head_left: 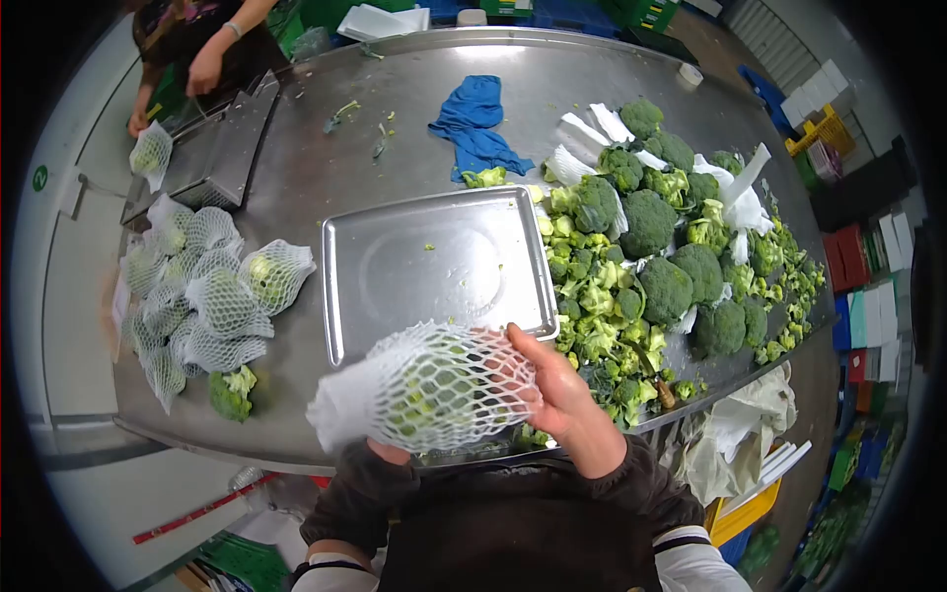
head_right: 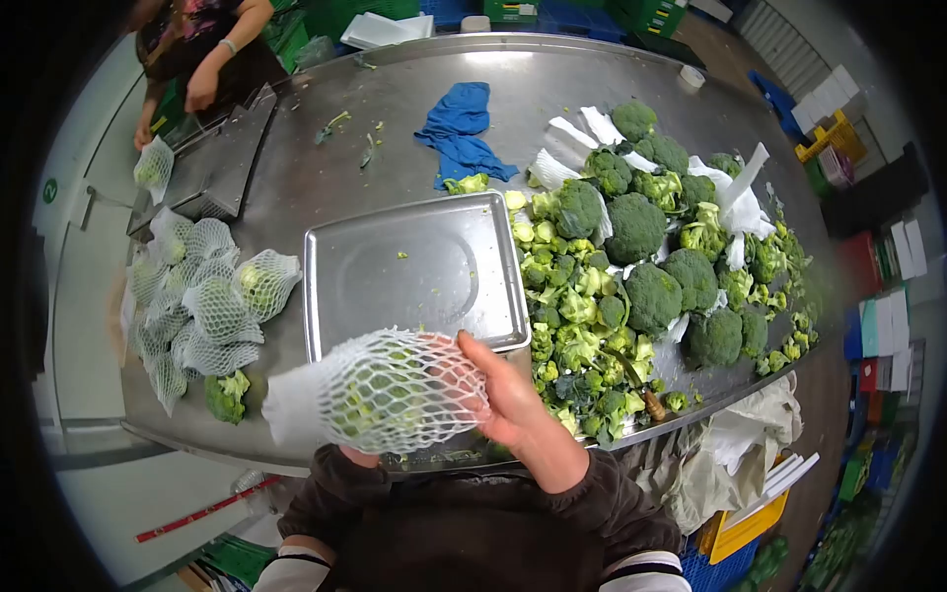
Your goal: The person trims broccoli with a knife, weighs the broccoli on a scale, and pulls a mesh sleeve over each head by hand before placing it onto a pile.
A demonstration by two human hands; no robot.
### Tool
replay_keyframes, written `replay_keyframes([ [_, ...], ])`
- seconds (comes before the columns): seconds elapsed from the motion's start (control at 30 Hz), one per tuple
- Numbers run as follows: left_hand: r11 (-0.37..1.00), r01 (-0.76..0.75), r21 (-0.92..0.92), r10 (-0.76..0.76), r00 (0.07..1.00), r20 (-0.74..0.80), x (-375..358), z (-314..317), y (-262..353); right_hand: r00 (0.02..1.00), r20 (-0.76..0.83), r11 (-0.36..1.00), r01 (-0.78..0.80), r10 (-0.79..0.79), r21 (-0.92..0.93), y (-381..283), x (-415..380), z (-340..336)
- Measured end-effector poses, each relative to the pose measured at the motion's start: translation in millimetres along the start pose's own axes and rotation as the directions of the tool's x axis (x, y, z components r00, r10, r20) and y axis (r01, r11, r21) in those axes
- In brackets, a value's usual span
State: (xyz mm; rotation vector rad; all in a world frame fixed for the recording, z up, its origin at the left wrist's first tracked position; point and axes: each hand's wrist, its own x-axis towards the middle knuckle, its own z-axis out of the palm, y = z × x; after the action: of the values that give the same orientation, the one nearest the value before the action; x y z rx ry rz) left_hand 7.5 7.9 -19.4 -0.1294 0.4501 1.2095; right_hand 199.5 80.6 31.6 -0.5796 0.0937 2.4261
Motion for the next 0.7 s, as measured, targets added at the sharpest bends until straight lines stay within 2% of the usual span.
replay_keyframes([
  [0.03,0.994,-0.079,-0.081,0.084,0.994,0.063,7.7,-21.6,2.0,0.998,0.068,0.999,-0.019,0.017,0.029,-1.2,-1.5,-7.4],
  [0.07,0.991,-0.099,-0.089,0.107,0.991,0.085,12.5,-23.5,0.2,0.978,-0.201,0.99,0.019,-0.047,-0.141,4.2,-0.5,3.2],
  [0.1,0.993,-0.091,-0.071,0.098,0.99,0.097,16.8,-20.4,-1.5,0.946,-0.323,0.972,-0.048,-0.029,-0.228,7.6,-0.2,18.3],
  [0.17,0.995,-0.087,-0.043,0.092,0.99,0.11,19.9,-16.5,-3.1,0.982,-0.178,0.99,-0.083,0.062,-0.113,9.8,3.4,11.8],
  [0.2,0.996,-0.085,-0.035,0.089,0.989,0.118,21.7,-14.7,-2.1,0.982,-0.18,0.991,-0.079,0.058,-0.112,7.6,1.0,11.0],
  [0.27,0.996,-0.086,-0.018,0.088,0.989,0.122,26.1,-13.4,0.5,0.987,0.16,1.0,-0.005,0.006,-0.007,1.2,-7.9,8.5],
  [0.3,0.996,-0.087,-0.009,0.087,0.988,0.125,29.3,-13.1,2.1,0.987,0.159,1.0,-0.001,0.001,0.001,-1.8,-5.7,5.2],
  [0.37,0.996,-0.084,0.006,0.082,0.987,0.137,37.4,-12.7,4.8,0.926,0.375,0.987,0.023,0.038,-0.158,-11.7,1.9,-2.9],
  [0.4,0.996,-0.083,0.011,0.081,0.986,0.143,42.4,-12.9,5.6,0.979,0.201,0.97,0.029,0.021,-0.243,-12.3,9.6,-0.4],
  [0.43,0.997,-0.077,0.009,0.075,0.986,0.15,48.1,-12.6,6.9,0.981,0.196,0.97,0.04,0.008,-0.24,-14.9,16.2,-1.1],
  [0.5,0.995,-0.095,0.013,0.091,0.982,0.164,59.9,-14.1,14.1,0.996,0.014,0.964,-0.076,0.083,-0.256,-22.8,32.3,-12.7],
  [0.53,0.994,-0.109,0.018,0.104,0.979,0.173,67.6,-15.2,20.5,0.999,0.047,0.938,0.008,0.009,-0.346,-22.3,41.5,-28.3],
  [0.57,0.986,-0.158,0.05,0.145,0.97,0.196,75.5,-16.7,33.3,0.999,0.031,0.938,0.023,-0.013,-0.346,-27.5,40.7,-25.9],
  [0.6,0.955,-0.252,0.159,0.208,0.946,0.249,85.3,-21.1,53.2,0.986,0.032,0.793,0.152,-0.166,-0.59,-34.8,37.6,-21.1],
  [0.63,0.785,-0.455,0.421,0.258,0.857,0.446,102.6,-28.5,77.1,0.949,0.073,0.567,0.243,-0.306,-0.787,-45.0,34.8,-17.6],
  [0.67,0.938,-0.265,-0.225,0.286,0.956,0.067,107.6,-6.5,101.2,0.901,0.079,0.246,0.2,-0.426,-0.948,-60.0,25.1,-18.9],
  [0.7,0.919,-0.365,-0.145,0.355,0.93,-0.095,118.2,4.6,130.8,0.782,0.229,-0.29,0.065,-0.58,-0.955,-79.3,11.4,-16.3],
])
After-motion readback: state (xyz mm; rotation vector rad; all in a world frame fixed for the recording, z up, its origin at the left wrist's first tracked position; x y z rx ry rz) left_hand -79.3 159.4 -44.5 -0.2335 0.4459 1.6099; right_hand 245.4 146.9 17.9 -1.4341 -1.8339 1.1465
